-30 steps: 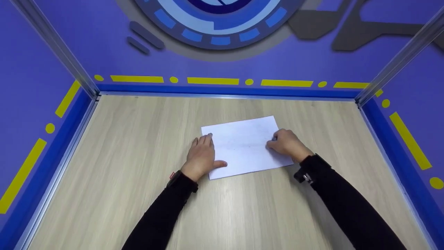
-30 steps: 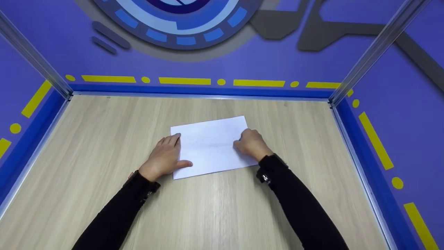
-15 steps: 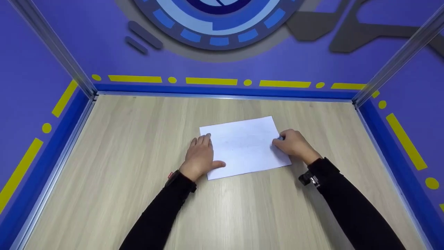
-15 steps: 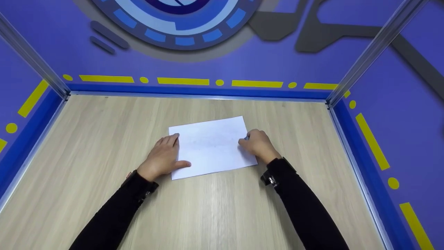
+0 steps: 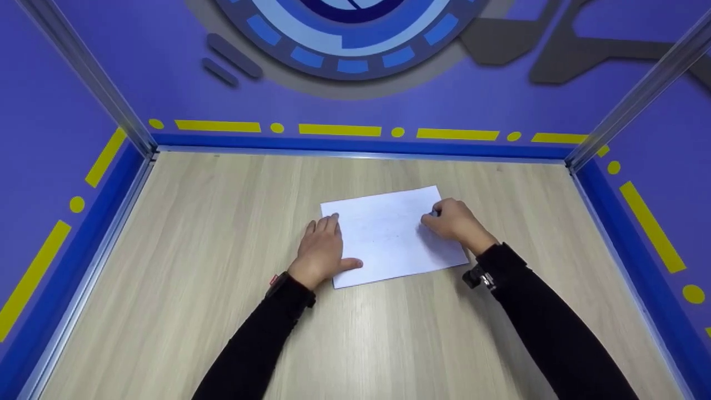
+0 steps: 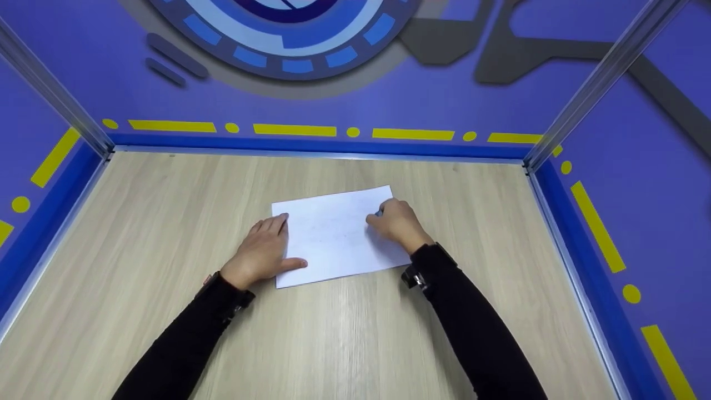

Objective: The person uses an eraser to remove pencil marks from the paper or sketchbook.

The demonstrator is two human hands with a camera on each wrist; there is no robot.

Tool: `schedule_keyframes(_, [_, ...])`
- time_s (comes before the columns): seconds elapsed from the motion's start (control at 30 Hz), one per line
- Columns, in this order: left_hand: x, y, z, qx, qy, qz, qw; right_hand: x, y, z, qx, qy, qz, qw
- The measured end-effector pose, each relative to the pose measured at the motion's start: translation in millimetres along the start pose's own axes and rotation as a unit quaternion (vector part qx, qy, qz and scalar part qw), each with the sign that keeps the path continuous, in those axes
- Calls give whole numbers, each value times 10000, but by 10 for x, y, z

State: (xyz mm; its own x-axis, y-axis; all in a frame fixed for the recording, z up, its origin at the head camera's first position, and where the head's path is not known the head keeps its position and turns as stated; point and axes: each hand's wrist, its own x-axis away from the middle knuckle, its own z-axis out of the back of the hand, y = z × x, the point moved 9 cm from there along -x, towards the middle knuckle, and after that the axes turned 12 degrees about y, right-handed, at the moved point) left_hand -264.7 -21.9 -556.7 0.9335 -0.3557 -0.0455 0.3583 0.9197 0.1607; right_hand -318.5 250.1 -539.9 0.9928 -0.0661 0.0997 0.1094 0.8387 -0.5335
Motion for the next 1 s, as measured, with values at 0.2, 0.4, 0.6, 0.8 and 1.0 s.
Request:
schedule_keyframes(0.2, [-2,6,35,-104,67,6,9999,-65,-201,-100,65,-66,29,10000])
schedule_keyframes(0.4, [2,-5,18,-193,76,3,9998,-99,-662,-363,89,11,555,9984])
schedule_keyframes(0.6, [-21,11,10,-312,85,-35,9995,-90,-1090,-705,276,-173,906,9954])
schedule_keyframes(0.8, [-21,8,-6,-117,113,-23,9999,-110,-1282,-896,472,-145,987,9939])
schedule_keyframes(1.0, [-17,1,8,-125,195,38,9997,-155,-1176,-874,444,-116,776,9959])
